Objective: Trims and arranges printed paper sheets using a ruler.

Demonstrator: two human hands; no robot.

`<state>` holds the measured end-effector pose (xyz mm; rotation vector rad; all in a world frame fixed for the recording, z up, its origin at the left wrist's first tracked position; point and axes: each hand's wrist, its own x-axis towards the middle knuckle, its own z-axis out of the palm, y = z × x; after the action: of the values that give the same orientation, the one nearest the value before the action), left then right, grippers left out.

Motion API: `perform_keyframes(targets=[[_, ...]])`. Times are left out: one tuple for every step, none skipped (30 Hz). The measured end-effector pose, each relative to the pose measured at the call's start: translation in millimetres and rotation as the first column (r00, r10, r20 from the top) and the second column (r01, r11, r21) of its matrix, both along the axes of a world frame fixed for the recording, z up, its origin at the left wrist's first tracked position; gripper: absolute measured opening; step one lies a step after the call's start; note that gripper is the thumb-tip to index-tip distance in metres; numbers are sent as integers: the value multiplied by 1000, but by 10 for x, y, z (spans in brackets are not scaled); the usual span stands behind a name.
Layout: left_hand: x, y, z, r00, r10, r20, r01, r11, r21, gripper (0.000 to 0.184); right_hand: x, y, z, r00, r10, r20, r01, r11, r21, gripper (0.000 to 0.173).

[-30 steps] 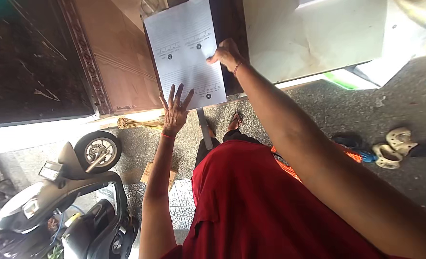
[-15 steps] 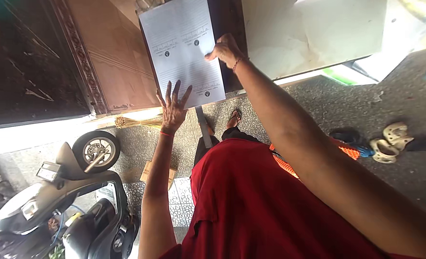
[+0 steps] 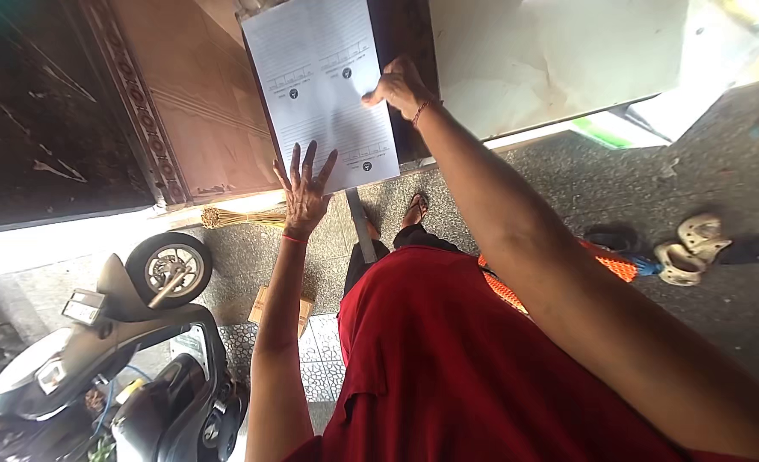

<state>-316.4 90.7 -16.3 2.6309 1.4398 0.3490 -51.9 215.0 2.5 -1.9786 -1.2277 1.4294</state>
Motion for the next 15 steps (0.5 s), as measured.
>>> perform_keyframes(targets=[[-5,-4,3,1000,3,-1,-3,1000,-6,73,-1,-2,-6,1000,3,1,-3,1000,1,42],[-17,-5,5,1000,6,-6,-6,1000,-16,75,0,-3,-9,1000,2,2,-2,1000,2,41],[-38,-3,11,1000,9,-12,-9,1000,-27,76,1,-5,-7,1000,1,2,-1,1000,1,42],[-72,-1,24,1000,14,-21,-15,999,-48,78,0,-9,-4,1000,1,3,-1,1000,1,43],[-118,1,38,999,22,-25,-24,998,-65,79,-3,-11,2,1000,-1,4,1,1000,-1,43],[-172,-5,54,999,39,-28,-41,995,-91,80,-4,-12,9,1000,-1,3,1,1000,-4,44],[-227,-18,80,998,64,-29,-67,991,-119,79,-5,-17,18,1000,-4,2,4,1000,-4,44],[-271,-37,129,994,103,-34,-107,982,-155,82,-6,-17,28,1000,-7,2,7,1000,-5,45],[-298,-61,212,988,145,-46,-152,965,-213,88,-7,-19,39,1000,-10,1,10,1000,-9,47],[-297,-88,308,983,178,-46,-184,951,-250,95,-6,-20,45,1000,-15,-1,15,1000,-12,48],[-261,-116,400,978,203,-41,-207,943,-260,101,-3,-15,31,1000,-23,-1,23,1000,-8,48],[-182,-141,483,975,218,-26,-218,940,-262,104,4,-9,17,1000,-26,-6,26,1000,-8,49],[-64,-157,558,976,216,-8,-210,942,-261,106,9,-9,4,1000,-27,-11,27,1000,-9,50],[77,-166,601,980,197,6,-189,948,-255,106,8,-10,-1,1000,-27,-12,27,1000,-11,51],[224,-166,600,986,167,8,-160,957,-243,106,4,-13,3,1000,-24,-11,24,1000,-14,50]])
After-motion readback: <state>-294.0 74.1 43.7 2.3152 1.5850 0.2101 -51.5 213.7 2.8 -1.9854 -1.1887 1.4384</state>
